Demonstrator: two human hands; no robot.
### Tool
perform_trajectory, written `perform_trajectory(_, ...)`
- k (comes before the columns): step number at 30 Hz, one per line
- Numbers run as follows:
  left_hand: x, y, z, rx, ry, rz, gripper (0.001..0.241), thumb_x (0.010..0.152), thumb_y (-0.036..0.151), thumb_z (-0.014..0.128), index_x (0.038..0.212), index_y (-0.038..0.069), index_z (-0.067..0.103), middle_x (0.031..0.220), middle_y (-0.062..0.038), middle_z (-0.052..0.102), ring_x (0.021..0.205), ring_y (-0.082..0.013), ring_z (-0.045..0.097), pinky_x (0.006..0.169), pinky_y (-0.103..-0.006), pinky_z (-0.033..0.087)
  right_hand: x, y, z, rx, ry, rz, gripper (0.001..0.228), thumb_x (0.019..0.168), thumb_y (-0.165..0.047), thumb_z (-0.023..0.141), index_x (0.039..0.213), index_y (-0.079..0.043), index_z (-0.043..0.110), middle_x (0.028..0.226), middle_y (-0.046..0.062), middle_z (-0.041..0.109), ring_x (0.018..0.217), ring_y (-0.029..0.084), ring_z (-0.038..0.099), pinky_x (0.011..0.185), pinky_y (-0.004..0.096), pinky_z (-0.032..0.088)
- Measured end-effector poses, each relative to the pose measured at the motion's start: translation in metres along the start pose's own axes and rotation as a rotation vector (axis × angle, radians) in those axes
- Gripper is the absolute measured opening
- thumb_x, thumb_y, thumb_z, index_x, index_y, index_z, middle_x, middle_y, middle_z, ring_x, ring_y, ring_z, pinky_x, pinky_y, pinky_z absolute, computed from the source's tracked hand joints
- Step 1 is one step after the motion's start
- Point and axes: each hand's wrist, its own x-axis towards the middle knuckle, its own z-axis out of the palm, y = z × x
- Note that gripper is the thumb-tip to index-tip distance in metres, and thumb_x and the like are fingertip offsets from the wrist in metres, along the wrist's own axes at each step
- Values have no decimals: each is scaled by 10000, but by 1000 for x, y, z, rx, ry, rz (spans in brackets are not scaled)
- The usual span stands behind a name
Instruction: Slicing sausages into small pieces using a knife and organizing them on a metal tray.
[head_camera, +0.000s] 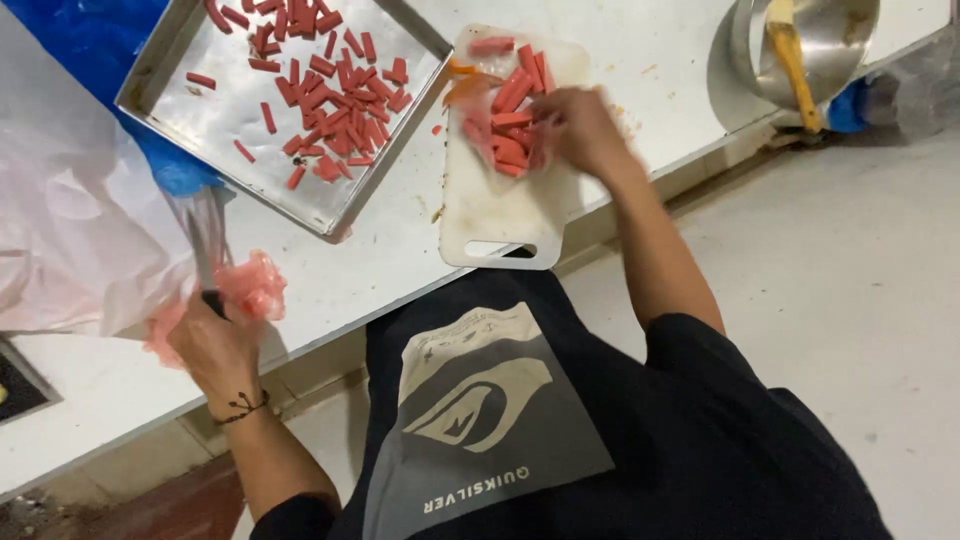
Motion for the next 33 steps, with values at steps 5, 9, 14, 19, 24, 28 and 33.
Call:
perform_trajectory(5,8,16,-17,52,115,47,146,800,35,644,832,-76,557,752,-196,539,700,-360,504,660,-410,404,39,51,50,-362,203,-823,86,687,-6,573,736,-16,503,666,92,444,590,242,374,532,303,318)
perform_trajectory(9,12,32,-46,-31,136,119,218,908,63,607,918,-154,592,888,-245,523,790,-357,522,640,-418,438,49,53,34,-278,105,-812,38,808,11,547,824,20,580,783,135,521,669,270,488,574,328,403)
perform_trajectory(14,4,25,-45,-60,226,66,110,869,4,657,812,-61,590,731,-167,543,621,-301,507,516,-381,370,44,51,37,-404,52,-730,44,803,19,508,795,9,550,716,106,392,600,257,388,485,323,301)
perform_trajectory(19,19,80,-49,-172,251,199,129,926,82,681,884,-29,633,712,-104,588,626,-197,544,557,-309,423,32,21,11,-398,-225,-362,172,869,-51,390,825,-4,549,834,139,468,601,270,484,459,343,438)
perform_trajectory(24,33,185,-50,-719,-173,-64,323,900,325,337,1109,97,430,628,-37,537,585,-189,620,451,-254,416,-1,12,-15,1087,-303,-246,428,872,70,289,1292,-8,294,984,140,544,928,259,571,816,346,527)
perform_trajectory(28,27,244,-20,-778,-473,40,308,850,155,316,1144,66,324,608,-89,525,463,-256,472,484,-405,316,-29,-5,3,1470,-231,-182,413,867,23,300,1280,14,305,915,239,531,786,285,577,735,398,544)
perform_trajectory(33,11,266,5,-367,16,580,243,908,178,405,1020,-31,458,513,-36,444,375,-160,431,318,-279,330,-49,-13,16,1416,-97,-507,432,885,-71,491,1281,-28,327,1078,162,539,984,338,572,875,429,504)
